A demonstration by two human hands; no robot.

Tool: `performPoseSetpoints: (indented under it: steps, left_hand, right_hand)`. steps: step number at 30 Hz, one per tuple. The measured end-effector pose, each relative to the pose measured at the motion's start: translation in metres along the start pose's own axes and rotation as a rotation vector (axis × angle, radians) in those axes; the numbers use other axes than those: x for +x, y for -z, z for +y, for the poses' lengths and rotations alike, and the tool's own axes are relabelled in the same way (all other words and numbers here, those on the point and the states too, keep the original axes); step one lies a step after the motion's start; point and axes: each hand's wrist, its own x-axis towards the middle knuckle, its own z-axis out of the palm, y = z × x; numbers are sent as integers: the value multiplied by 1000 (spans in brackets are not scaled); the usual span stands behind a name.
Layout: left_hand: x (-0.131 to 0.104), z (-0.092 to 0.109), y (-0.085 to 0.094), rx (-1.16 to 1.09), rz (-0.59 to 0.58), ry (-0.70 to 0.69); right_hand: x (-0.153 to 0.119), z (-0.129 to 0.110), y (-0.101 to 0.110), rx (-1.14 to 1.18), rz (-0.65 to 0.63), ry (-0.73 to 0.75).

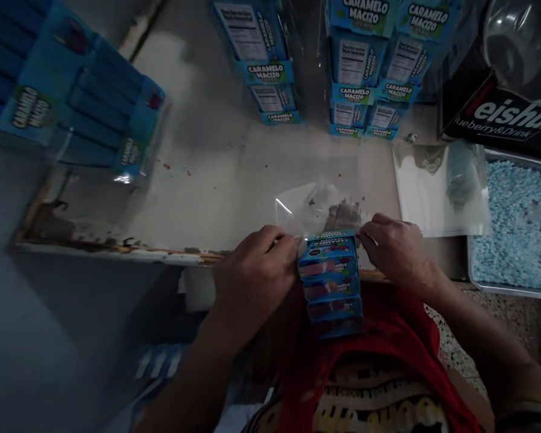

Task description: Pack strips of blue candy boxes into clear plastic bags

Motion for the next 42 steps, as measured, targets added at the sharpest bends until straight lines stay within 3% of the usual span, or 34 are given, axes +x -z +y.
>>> performPoseSetpoints:
  steps: [2,4,8,13,16,20,22,27,31,33,36,39,42]
  left_hand:
    - [-2,16,15,-14,39,123]
    - [-5,31,18,-29,87,247]
    - [-11,49,0,-82,243,428]
    - [-15,55,-24,-162,450,413]
    - [-12,57,-31,-169,504,388]
    - [-8,59,-33,-176,511,392]
    - [-8,60,-34,-176,510,410]
    - [-17,59,-40,-209,544,386]
    - [-45,53,-55,-176,627,261]
    - [-62,48,-68,-146,618,222]
    - [-73,44,-86,-195,507,412]
    - [-63,43,-94,-328,325,631]
    - [-50,43,-93,-496,227,688]
  right_hand:
    - [-9,-11,13,57,55,-13]
    - [-18,-21,17,95,139,-70]
    - [-29,-37,2,203,367,-159]
    - [-36,-38,-26,242,711,-142]
    - [-34,-32,-27,234,685,-179]
    - [-29,-31,-14,577,540,-270]
    - [-31,-35,-10,642,553,-269]
    - [-53,-38,-17,120,721,8]
    - [-65,-23,-30,50,737,175]
    - [-65,-15,-37,64,742,140]
    - [-59,-7,-47,48,708,80]
    - [-51,-5,-53,70,673,-1]
    - [-45,-5,-58,114,686,-93]
